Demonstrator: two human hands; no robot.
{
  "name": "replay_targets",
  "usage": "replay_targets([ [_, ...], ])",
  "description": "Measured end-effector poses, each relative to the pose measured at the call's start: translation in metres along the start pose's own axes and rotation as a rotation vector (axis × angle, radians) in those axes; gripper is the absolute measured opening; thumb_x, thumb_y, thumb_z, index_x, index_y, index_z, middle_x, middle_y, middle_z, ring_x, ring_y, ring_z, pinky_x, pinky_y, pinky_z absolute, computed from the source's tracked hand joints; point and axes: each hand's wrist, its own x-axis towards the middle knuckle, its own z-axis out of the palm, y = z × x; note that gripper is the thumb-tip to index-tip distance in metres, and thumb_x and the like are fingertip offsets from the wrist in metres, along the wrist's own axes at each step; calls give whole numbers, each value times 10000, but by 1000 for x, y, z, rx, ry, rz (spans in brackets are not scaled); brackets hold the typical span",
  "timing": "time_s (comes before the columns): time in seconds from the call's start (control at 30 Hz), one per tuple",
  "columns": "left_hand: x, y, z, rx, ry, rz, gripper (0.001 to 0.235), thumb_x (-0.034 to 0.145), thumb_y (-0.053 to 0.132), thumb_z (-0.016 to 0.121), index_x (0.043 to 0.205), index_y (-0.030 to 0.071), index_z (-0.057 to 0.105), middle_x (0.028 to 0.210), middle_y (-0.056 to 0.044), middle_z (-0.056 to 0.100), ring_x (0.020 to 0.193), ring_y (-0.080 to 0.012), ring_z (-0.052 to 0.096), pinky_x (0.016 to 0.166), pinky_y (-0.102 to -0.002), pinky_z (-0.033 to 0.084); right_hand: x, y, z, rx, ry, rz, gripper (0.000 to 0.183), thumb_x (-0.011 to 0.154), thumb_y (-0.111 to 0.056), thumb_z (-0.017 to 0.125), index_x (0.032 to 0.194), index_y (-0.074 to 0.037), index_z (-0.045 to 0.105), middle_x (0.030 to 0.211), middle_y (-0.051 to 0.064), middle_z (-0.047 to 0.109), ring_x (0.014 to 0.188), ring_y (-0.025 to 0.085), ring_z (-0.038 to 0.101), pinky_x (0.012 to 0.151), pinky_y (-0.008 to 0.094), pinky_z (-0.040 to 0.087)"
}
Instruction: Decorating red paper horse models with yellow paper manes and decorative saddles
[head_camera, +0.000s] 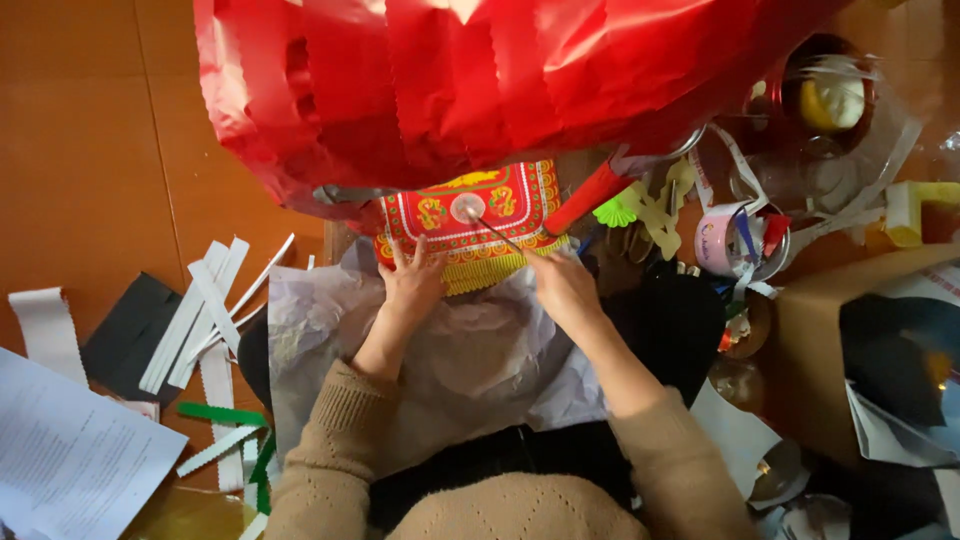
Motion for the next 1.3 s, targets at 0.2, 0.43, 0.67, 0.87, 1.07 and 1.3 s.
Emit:
replay_targets([
  [0.2,-4,-2,2,71,83,38,582,804,470,694,1353,364,536,1565,-80,311,1365,-557,258,837,-742,419,85,-47,-12,173,16,46,539,931,-81,471,1455,-207,442,1182,160,611,1114,401,619,900,575,520],
  [0.43,0,-1,-15,-18,-102,7,553,860,530,618,1380,384,496,1602,-38,226,1403,-528,197,923,-729,375,-16,-29,-18,-17,47,38,407,927,-131,471,1304,-213,600,1003,203,670,974,408,673,807,511,581],
  [0.67,-7,1,-24,4,-95,8,574,858,513,645,1392,392,473,1601,-58,237,1401,-536,203,930,-718,393,23,-13,-18,76,-171,203,458,927,-162,451,1373,-261,485,1163,193,631,1049,396,653,850,546,553],
  [0.87,-8,0,-29,8,-64,12,531,851,518,649,1352,411,508,1587,-27,269,1402,-500,240,929,-699,409,56,-80,-80,282,-85,220,474,990,-270,290,1386,-86,475,1154,253,641,1142,416,604,990,569,428],
  [1.07,-3,-3,-24,-15,-101,20,528,857,488,647,1355,402,495,1589,-39,255,1403,-508,225,934,-700,399,-25,-28,4,69,-121,26,497,924,-43,391,1369,-242,486,1075,176,668,1031,391,664,851,531,560],
  [1.3,-8,4,-40,-18,-128,-22,500,884,468,627,1361,416,487,1605,-13,229,1429,-481,189,955,-679,395,6,-28,-51,137,-99,50,505,913,-24,376,1401,-120,462,1173,238,643,1120,413,625,925,558,515],
])
